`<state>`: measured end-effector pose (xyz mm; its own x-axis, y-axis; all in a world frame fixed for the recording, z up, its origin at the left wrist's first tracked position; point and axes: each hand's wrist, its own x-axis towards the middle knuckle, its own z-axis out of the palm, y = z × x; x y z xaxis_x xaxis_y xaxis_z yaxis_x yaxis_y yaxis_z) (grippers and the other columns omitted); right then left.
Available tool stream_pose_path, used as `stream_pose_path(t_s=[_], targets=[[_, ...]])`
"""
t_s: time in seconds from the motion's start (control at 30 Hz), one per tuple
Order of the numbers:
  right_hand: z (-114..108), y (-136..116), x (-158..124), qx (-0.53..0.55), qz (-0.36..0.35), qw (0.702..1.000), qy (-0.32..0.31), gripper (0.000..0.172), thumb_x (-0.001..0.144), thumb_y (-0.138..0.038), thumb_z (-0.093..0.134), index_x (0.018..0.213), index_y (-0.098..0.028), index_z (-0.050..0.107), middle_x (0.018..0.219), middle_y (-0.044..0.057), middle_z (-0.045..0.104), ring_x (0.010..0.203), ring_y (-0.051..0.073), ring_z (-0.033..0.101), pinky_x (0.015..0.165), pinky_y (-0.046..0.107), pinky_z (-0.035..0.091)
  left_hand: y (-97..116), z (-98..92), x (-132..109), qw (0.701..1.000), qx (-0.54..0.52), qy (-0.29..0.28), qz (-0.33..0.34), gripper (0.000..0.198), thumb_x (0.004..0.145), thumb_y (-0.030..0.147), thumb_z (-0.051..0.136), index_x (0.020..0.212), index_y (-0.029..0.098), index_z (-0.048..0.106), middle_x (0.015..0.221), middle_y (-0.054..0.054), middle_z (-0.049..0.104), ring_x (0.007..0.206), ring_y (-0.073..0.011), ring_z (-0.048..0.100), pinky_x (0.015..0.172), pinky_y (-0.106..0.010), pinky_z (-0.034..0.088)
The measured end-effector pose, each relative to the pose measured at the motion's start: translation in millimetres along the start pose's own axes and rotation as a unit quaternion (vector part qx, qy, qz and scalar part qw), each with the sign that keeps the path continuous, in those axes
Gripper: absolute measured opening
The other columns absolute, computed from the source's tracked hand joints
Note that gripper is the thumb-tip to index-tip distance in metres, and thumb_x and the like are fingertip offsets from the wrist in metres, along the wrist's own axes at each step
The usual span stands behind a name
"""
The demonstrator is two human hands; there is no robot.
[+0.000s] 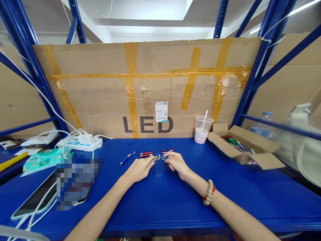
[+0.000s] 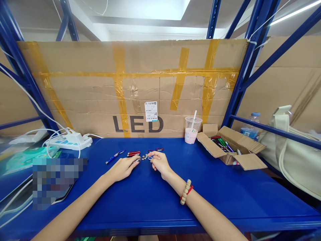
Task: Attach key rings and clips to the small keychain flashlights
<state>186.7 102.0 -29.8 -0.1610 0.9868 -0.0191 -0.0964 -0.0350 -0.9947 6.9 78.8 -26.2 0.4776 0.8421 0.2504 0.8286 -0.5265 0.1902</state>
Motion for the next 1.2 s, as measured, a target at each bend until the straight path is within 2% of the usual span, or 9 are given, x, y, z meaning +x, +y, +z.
stream_pose_path(t_s=[0.13,0.7,0.83,1.07,1.2], targets=[[-0.7,0.7,-0.3,0.001,-0.003,1.000,-0.008,0.019,0.051,-0.009,0.048,0.068,-0.013,0.055,0.039,-0.013,0.019,0.029,0.003,0.027,0.030,0.017,0.023,-1.7,2.4,0.5,1.000,-0.006,0.013,0.019,0.032,0.091,0.034,0.027,0.112,0.022,0.049,0.106,-0.004,0.061,0.095,-0.0202,0.058,0.075,-0.028,0.045],[1.3,0.7,-1.6,-0.029,-0.009,1.000,-0.007,0.016,0.057,-0.006,0.048,0.070,-0.013,0.054,0.041,-0.012,0.020,0.029,0.002,0.030,0.029,0.015,0.024,-2.2,2.6,1.5,1.000,-0.017,0.008,0.025,0.029,0.091,0.031,0.026,0.108,0.024,0.050,0.105,-0.001,0.061,0.090,-0.0176,0.060,0.072,-0.025,0.044],[-0.9,1.1,-0.2,-0.072,-0.027,0.997,-0.018,0.018,0.060,-0.008,0.049,0.076,-0.013,0.056,0.041,-0.011,0.030,0.032,0.003,0.035,0.028,0.014,0.027,0.4,1.2,1.7,1.000,-0.017,0.004,0.009,0.029,0.091,0.032,0.026,0.107,0.022,0.048,0.102,-0.002,0.062,0.091,-0.0193,0.059,0.072,-0.027,0.044],[-9.8,-6.6,1.8,-0.078,-0.058,0.995,0.012,0.027,0.064,-0.017,0.057,0.092,-0.014,0.058,0.064,-0.005,0.047,0.041,0.002,0.044,0.028,0.012,0.031,3.8,-3.6,1.2,1.000,-0.009,0.007,-0.024,0.026,0.092,0.034,0.021,0.103,0.022,0.042,0.092,-0.002,0.062,0.080,-0.0195,0.061,0.065,-0.027,0.042],[-6.7,-5.0,0.0,-0.163,-0.067,0.984,-0.033,0.024,0.066,-0.020,0.059,0.088,-0.014,0.060,0.080,0.001,0.057,0.043,0.004,0.050,0.027,0.014,0.035,2.4,-2.9,0.9,0.999,-0.027,0.024,-0.032,0.026,0.093,0.035,0.022,0.106,0.022,0.040,0.094,-0.002,0.061,0.079,-0.0189,0.061,0.064,-0.026,0.042]])
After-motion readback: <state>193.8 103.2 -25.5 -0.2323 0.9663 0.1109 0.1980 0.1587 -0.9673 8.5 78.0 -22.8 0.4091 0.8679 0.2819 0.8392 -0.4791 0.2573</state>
